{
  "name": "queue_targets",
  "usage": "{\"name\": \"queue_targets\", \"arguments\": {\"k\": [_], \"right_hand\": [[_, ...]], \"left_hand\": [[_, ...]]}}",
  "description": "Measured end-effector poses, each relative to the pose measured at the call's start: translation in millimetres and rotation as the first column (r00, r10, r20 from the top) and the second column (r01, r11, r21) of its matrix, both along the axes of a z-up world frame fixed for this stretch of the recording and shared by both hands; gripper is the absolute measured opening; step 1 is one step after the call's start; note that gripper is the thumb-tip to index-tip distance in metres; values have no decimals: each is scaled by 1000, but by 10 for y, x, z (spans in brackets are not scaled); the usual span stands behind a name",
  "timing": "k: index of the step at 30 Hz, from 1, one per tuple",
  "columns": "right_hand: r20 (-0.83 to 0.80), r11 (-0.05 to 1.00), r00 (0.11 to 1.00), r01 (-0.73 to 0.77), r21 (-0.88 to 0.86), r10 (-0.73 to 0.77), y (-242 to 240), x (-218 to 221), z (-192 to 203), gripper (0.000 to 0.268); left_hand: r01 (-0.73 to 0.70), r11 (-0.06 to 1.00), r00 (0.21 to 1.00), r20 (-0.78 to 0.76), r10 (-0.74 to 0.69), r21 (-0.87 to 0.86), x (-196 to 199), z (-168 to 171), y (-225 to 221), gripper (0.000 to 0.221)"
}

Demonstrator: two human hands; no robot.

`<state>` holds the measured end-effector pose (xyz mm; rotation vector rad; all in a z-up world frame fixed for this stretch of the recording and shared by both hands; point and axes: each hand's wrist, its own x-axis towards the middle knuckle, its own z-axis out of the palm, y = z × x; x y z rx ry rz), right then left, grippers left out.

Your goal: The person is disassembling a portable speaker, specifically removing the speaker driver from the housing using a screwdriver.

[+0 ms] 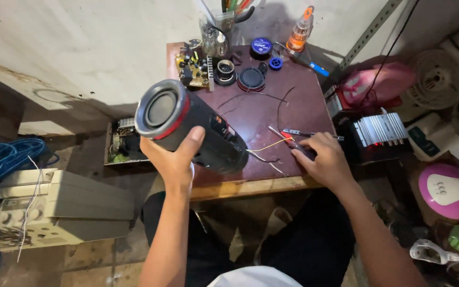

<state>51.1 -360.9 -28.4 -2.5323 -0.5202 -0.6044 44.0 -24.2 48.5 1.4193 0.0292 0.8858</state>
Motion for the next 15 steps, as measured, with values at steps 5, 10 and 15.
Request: {"name": "queue_targets", "arguments": {"k": [5, 10, 15], "right_hand": [[125, 999, 992, -34, 31, 30, 24, 201, 3, 17], [171, 998, 984, -57, 8, 55, -16, 525, 23, 17], [155, 988, 984, -62, -139, 84, -4, 881, -19, 19]], "left_hand": [[127, 890, 991, 85, -100, -437, -88, 90, -143, 65], [285, 734, 957, 228, -180, -617, -41, 126, -172, 44], [617, 533, 787, 477, -392, -580, -59, 157, -290, 54]]}}
